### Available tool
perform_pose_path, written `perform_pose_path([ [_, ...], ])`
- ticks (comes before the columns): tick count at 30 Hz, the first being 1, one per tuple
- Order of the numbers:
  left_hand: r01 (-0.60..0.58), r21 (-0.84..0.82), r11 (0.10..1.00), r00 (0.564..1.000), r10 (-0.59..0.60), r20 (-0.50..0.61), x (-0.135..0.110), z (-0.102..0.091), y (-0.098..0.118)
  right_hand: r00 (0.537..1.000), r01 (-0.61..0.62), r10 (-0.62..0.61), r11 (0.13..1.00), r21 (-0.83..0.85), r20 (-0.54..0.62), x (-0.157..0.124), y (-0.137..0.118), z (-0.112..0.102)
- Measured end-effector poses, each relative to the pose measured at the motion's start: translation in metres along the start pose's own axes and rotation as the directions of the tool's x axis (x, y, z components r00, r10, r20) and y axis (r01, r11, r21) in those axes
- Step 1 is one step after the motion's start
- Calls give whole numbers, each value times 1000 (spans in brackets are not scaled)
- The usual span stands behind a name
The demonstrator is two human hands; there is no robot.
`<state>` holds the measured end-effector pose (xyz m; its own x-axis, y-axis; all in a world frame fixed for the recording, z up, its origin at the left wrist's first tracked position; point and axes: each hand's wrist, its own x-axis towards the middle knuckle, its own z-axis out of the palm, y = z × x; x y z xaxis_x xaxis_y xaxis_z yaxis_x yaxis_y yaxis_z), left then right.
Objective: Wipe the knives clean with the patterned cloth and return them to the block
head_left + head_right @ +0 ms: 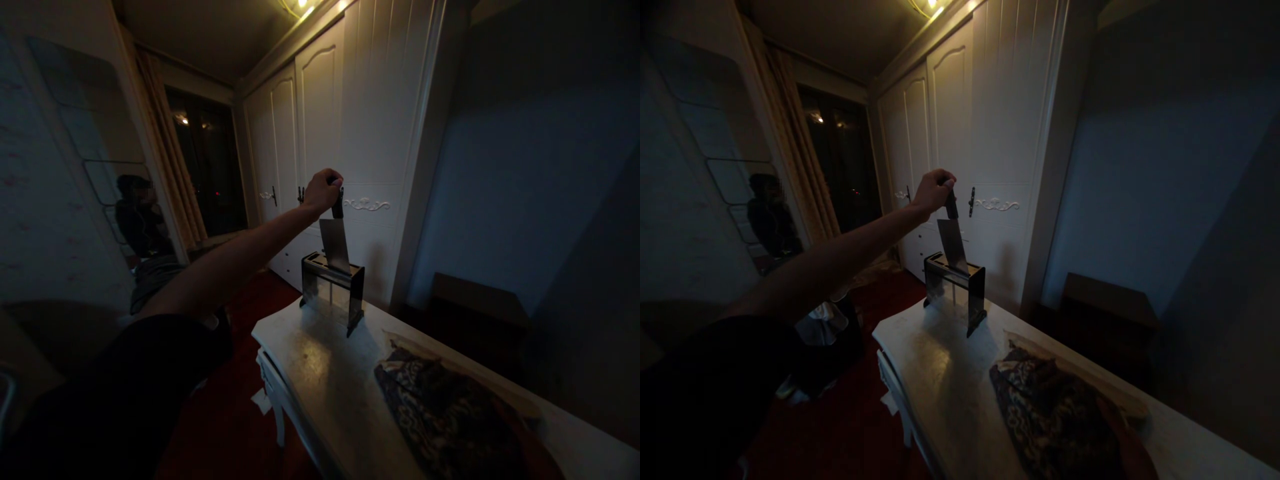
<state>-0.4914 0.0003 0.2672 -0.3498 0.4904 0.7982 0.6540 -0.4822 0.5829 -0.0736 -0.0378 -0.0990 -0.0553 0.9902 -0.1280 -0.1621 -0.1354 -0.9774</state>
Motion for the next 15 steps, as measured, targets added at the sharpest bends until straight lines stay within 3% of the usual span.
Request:
perform_pose_path([
  [8, 15, 19, 1000, 999, -15, 46, -9, 5, 4, 1000, -6, 5, 1000, -29, -28, 10, 7, -15],
  [15, 8, 157, 988, 988, -32, 148, -23, 13, 0, 999, -21, 20, 999, -41, -38, 20, 12, -25],
])
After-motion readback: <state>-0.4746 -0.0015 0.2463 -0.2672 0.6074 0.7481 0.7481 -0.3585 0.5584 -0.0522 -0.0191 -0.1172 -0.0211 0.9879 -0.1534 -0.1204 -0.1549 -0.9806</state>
